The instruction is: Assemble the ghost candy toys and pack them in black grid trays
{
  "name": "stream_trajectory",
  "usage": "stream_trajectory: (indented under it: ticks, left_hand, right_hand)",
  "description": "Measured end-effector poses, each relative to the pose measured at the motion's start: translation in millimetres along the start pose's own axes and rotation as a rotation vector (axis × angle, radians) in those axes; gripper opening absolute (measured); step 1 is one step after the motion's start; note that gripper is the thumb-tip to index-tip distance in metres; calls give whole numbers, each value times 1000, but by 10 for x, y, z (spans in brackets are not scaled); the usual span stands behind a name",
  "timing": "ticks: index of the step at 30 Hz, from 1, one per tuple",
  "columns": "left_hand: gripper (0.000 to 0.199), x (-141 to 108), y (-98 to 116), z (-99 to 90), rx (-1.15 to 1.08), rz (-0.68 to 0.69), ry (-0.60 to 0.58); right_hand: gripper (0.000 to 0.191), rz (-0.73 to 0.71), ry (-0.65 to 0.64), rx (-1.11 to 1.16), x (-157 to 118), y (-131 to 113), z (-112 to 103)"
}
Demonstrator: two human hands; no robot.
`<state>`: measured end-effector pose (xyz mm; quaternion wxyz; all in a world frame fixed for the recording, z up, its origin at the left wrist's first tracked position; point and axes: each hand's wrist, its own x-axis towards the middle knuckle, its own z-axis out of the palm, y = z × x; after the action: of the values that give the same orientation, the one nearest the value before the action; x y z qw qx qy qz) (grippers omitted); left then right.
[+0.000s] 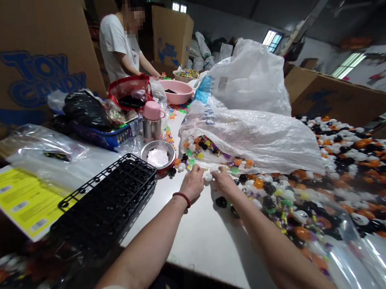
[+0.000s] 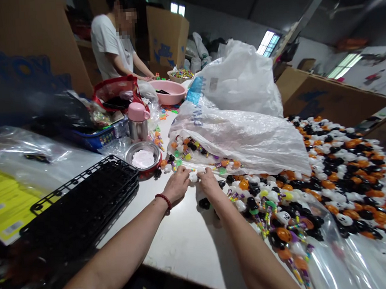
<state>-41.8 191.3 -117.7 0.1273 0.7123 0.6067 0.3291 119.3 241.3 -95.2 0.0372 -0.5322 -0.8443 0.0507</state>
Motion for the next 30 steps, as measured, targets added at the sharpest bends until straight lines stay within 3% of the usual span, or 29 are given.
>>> stream_trajectory:
  ticks: [4,7,11,15,18,22,25,30]
  left_hand:
    - [23,25,-2,12,-142,68,-51]
    - [25,38,-12,17,-209,59,-30]
    - [26,34,-24,19,-284,35,59]
    - [26,60,-62,35,-311,19,76]
    - [23,88,-87,36,-334,-16,71]
    - [25,88,-93,19,-353,-47,93]
    - [30,93,-78,32,-365,-59,147]
    - [31,61,38,108,-321,-53,127]
  right_hand:
    - [63,87,47,255,14,77,-29]
    - [58,196,134,771,-90,16,-103]
    - [38,304,112,1467,-527,-157,-311]
    - [36,383,34,1854,-1144,-284,-477]
    - [42,460,10,1901,-1586,-281,-446]
    - [34,484,64,1601,-2024,-192,-222]
    - [34,525,80,1415,-2202,-125,-37]
    - [45,602,98,1394,-2310,-79,139]
